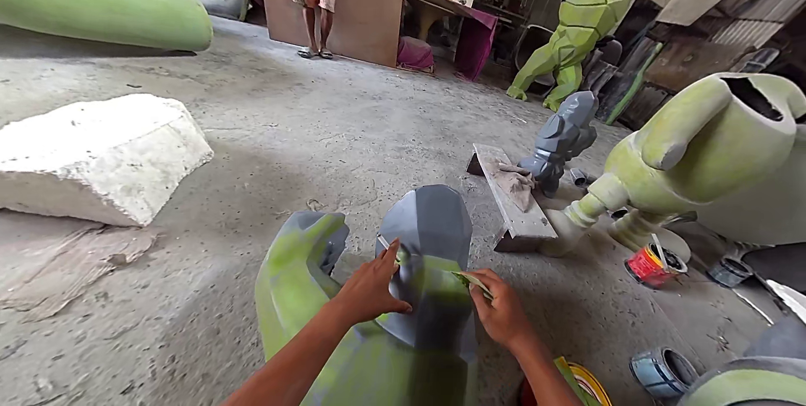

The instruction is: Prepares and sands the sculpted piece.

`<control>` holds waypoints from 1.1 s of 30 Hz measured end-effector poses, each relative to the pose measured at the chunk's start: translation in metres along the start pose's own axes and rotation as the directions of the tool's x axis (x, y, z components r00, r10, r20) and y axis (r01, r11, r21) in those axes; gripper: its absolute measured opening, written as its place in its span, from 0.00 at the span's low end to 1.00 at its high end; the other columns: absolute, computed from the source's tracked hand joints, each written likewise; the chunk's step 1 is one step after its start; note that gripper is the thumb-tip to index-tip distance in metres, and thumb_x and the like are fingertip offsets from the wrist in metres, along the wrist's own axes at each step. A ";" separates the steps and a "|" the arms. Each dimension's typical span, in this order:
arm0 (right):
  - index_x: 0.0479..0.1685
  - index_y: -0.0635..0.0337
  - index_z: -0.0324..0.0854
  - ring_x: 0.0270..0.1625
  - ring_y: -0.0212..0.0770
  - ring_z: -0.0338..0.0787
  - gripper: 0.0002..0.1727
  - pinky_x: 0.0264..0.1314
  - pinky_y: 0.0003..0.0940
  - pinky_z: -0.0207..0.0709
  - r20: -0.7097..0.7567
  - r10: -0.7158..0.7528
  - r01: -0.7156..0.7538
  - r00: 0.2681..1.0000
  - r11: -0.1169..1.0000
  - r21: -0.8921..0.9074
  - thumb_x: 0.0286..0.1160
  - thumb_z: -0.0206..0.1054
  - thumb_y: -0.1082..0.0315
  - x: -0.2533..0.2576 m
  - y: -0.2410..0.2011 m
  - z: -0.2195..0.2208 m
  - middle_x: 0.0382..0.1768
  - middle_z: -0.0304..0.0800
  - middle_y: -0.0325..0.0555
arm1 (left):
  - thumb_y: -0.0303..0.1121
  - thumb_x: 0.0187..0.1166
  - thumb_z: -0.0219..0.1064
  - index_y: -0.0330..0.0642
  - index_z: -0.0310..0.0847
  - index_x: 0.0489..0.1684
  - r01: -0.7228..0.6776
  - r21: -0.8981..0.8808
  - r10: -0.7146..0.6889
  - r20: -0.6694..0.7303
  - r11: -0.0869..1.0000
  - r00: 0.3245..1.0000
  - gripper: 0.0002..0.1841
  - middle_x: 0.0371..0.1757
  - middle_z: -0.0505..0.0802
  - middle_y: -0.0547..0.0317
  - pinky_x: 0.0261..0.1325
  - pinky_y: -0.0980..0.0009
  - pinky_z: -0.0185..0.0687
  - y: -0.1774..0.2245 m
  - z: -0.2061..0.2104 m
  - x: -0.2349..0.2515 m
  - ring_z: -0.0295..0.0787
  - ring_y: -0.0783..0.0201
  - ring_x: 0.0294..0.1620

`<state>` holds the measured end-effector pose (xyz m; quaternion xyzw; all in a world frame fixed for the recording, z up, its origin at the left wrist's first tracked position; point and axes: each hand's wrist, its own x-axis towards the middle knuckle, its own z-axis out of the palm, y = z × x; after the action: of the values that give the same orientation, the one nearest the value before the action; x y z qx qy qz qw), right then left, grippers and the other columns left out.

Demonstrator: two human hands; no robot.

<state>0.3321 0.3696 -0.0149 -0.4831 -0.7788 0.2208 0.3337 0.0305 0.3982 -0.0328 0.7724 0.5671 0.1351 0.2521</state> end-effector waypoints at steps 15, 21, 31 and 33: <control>0.73 0.36 0.85 0.54 0.44 0.91 0.28 0.47 0.40 0.90 0.206 -0.109 0.206 0.972 0.815 -0.542 0.69 0.70 0.66 -0.047 -0.006 0.021 0.55 0.89 0.43 | 0.68 0.48 0.84 0.40 0.33 0.97 0.016 0.008 -0.016 0.020 1.000 1.000 0.76 0.88 0.70 0.41 0.75 0.45 0.77 0.003 -0.002 -0.001 0.80 0.45 0.77; 0.72 0.38 0.86 0.56 0.32 0.90 0.26 0.58 0.34 0.88 0.060 -0.139 0.150 0.988 0.956 -0.251 0.75 0.61 0.68 -0.007 0.004 -0.004 0.57 0.90 0.38 | 0.67 0.48 0.85 0.40 0.34 0.97 0.018 -0.015 -0.018 0.017 1.000 1.000 0.76 0.86 0.72 0.39 0.74 0.41 0.77 0.003 -0.003 -0.001 0.80 0.42 0.77; 0.69 0.39 0.88 0.63 0.34 0.87 0.23 0.70 0.37 0.80 0.265 0.089 -0.001 0.960 0.949 -0.316 0.83 0.53 0.62 0.074 0.005 0.015 0.60 0.89 0.39 | 0.68 0.50 0.83 0.40 0.30 0.97 0.028 0.015 -0.029 0.048 0.999 0.998 0.76 0.88 0.69 0.40 0.74 0.43 0.77 0.006 -0.004 -0.002 0.79 0.42 0.78; 0.67 0.40 0.89 0.65 0.35 0.86 0.22 0.71 0.38 0.79 0.298 0.119 -0.020 0.947 0.949 -0.315 0.82 0.53 0.62 0.077 0.001 0.015 0.61 0.89 0.40 | 0.69 0.49 0.83 0.41 0.29 0.97 0.024 0.013 -0.025 0.046 1.000 0.999 0.77 0.88 0.69 0.39 0.74 0.43 0.77 0.005 -0.003 -0.002 0.78 0.42 0.79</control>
<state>0.2981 0.4386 -0.0019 -0.5155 -0.8289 0.1821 0.1185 0.0323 0.3961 -0.0275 0.7700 0.5713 0.1105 0.2619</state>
